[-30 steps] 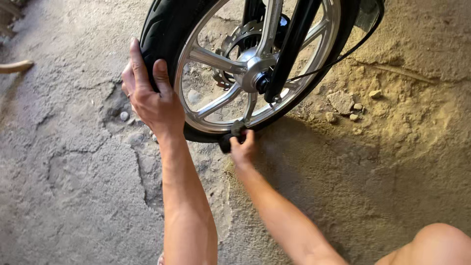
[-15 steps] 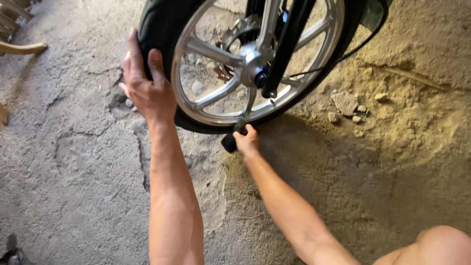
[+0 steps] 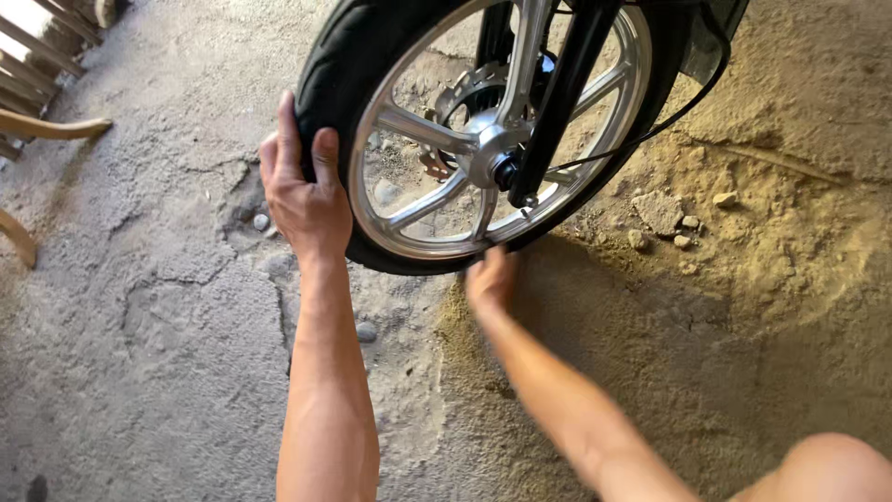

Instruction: The person cleans the front wheel rim of a motorcycle using a black sponge, wiping the metal surface and the tire sidewall while rotating the wheel by hand.

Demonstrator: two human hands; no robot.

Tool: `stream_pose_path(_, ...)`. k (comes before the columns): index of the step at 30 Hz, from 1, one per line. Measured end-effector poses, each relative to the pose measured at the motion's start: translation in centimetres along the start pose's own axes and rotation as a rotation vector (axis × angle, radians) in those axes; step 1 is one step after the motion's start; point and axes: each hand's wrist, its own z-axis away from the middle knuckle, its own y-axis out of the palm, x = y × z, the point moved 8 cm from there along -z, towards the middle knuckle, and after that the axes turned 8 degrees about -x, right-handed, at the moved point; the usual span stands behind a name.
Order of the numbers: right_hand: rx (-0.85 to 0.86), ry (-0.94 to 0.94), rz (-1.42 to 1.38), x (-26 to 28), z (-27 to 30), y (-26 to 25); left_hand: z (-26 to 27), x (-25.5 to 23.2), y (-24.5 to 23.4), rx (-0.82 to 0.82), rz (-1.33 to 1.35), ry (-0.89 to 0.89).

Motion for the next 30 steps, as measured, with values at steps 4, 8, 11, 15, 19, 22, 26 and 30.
stream_pose_path(4,0.299,0.287,-0.103,-3.7,5.4,1.6,-1.2,-0.3,-1.2,0.065,0.007,0.049)
stream_pose_path(8,-0.107,0.506,-0.013,-11.7,-0.9,-3.7,-2.5,-0.8,-1.7,0.181,0.076,0.011)
stream_pose_path(11,-0.048,0.659,-0.193,-9.4,1.6,1.4,-3.8,-0.7,-2.0,0.244,0.135,-0.021)
stream_pose_path(15,-0.16,0.54,-0.102,0.8,6.1,4.6,-4.4,0.6,-1.9,0.356,0.194,-0.122)
stream_pose_path(19,-0.223,0.448,-0.412,14.4,8.4,2.2,-4.4,3.4,-1.1,0.373,0.314,-0.035)
stream_pose_path(22,-0.201,0.405,-0.398,22.5,7.0,0.2,-3.2,9.0,3.0,0.52,0.865,-0.536)
stream_pose_path(26,-0.427,0.129,-0.228,28.4,-2.3,-4.4,-1.1,12.9,4.5,0.737,0.591,-0.602)
stream_pose_path(30,-0.783,-0.375,0.106,33.2,-17.2,-12.9,0.8,12.9,3.4,0.719,0.565,-0.65)
